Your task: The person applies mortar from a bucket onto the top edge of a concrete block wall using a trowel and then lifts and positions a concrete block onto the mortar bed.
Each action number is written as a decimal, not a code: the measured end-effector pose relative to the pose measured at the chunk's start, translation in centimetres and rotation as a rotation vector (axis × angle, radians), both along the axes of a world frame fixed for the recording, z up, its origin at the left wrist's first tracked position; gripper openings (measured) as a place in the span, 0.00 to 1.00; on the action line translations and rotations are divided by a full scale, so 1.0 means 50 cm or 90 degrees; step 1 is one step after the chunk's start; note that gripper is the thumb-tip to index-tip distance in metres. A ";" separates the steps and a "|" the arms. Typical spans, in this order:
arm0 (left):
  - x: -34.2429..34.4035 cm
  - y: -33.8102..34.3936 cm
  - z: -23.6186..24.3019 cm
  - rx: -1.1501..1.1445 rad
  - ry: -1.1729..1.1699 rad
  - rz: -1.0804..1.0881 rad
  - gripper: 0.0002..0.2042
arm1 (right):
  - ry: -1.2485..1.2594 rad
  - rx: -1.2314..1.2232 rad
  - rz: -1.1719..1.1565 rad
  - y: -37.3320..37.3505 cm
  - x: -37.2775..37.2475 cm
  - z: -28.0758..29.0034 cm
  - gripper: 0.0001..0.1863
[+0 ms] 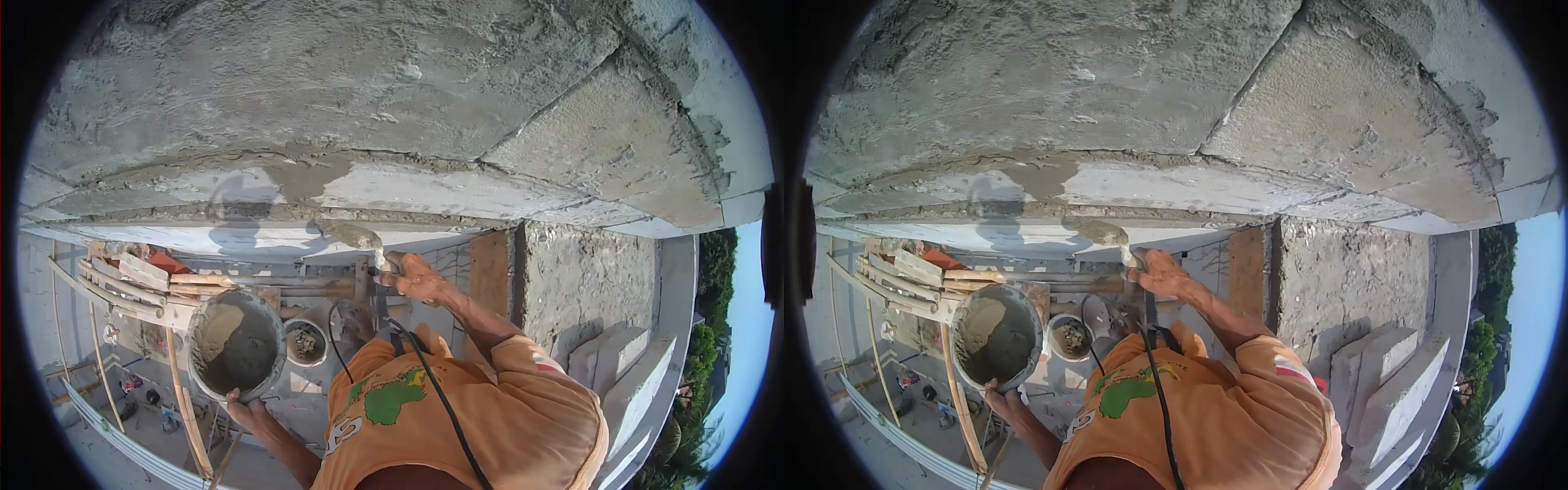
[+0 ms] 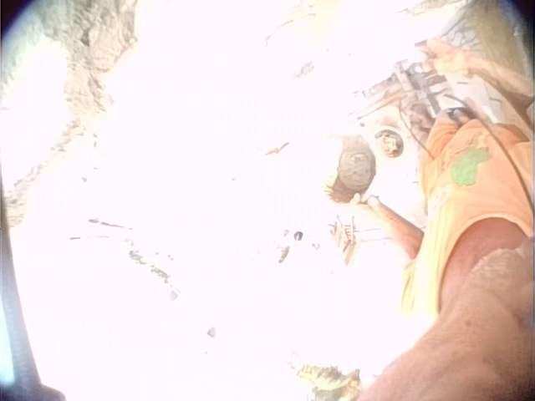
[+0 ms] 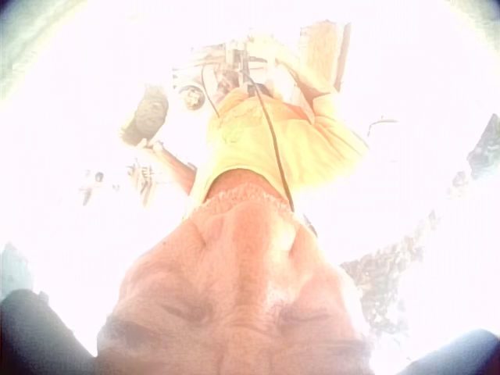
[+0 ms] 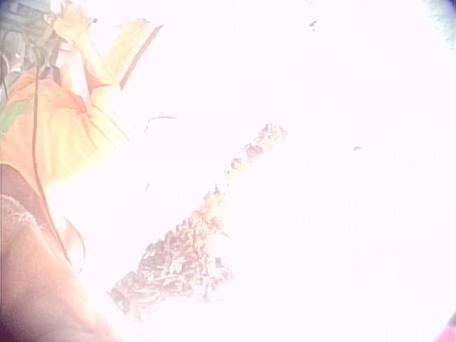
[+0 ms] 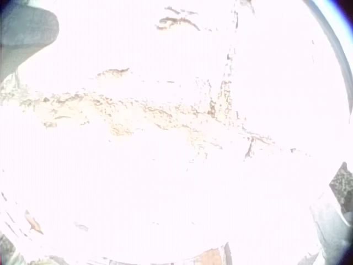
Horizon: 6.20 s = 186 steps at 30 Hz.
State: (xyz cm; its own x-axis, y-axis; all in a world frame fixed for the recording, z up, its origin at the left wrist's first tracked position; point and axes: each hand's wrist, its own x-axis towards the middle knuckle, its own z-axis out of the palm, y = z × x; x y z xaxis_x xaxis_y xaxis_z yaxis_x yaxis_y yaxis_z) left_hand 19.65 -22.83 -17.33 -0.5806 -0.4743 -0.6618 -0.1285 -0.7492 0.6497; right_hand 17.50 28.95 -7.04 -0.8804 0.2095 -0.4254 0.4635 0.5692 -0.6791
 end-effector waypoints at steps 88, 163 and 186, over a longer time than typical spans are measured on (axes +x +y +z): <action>-0.211 0.202 -0.144 -1.009 0.406 -1.007 0.14 | 0.343 0.673 -0.590 0.127 0.507 0.081 0.25; -0.146 0.317 -0.054 -0.123 0.193 -0.940 0.19 | 0.151 0.637 -0.541 0.181 0.528 0.048 0.38; -0.102 0.882 0.384 0.004 0.243 -1.247 0.25 | 0.481 0.473 -0.726 0.146 0.597 0.033 0.19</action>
